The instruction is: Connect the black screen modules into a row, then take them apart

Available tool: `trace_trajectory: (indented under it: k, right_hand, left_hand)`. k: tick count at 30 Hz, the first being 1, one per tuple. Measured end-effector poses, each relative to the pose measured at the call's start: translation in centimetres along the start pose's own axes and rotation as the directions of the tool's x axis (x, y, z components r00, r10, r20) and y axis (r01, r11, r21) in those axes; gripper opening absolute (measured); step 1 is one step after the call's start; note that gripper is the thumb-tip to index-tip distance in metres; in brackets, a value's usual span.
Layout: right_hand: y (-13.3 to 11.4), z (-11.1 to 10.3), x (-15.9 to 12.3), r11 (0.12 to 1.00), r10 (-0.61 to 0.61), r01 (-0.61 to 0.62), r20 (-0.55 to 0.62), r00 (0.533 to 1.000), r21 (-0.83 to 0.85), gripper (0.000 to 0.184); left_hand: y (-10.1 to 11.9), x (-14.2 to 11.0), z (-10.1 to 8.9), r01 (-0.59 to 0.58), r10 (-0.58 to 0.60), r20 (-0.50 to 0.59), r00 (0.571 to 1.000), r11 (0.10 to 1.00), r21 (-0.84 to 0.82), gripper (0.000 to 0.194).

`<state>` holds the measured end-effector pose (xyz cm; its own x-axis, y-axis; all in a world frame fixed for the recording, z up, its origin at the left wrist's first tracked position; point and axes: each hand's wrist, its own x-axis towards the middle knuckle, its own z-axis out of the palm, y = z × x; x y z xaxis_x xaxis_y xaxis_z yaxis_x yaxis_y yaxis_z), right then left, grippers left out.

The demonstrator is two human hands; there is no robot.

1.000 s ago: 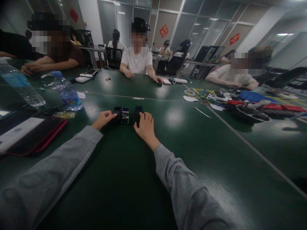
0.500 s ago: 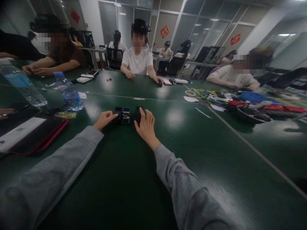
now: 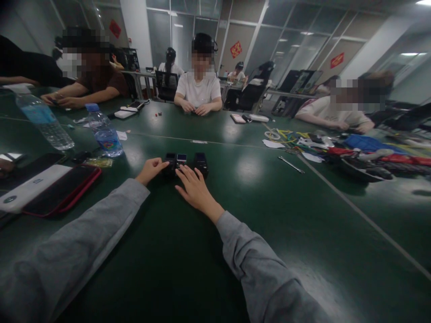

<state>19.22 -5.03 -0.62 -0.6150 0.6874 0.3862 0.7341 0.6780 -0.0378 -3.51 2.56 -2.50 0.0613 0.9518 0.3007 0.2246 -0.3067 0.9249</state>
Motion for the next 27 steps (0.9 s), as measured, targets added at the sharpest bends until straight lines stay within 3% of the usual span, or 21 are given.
trace_trajectory:
  k: [27]
  right_hand:
    - [0.03, 0.16, 0.11, 0.999, 0.041, -0.041, -0.014, 0.999, 0.013, 0.052]
  left_hand:
    - [-0.50, 0.23, -0.19, -0.015, 0.012, 0.045, 0.999, 0.998, 0.068, 0.044]
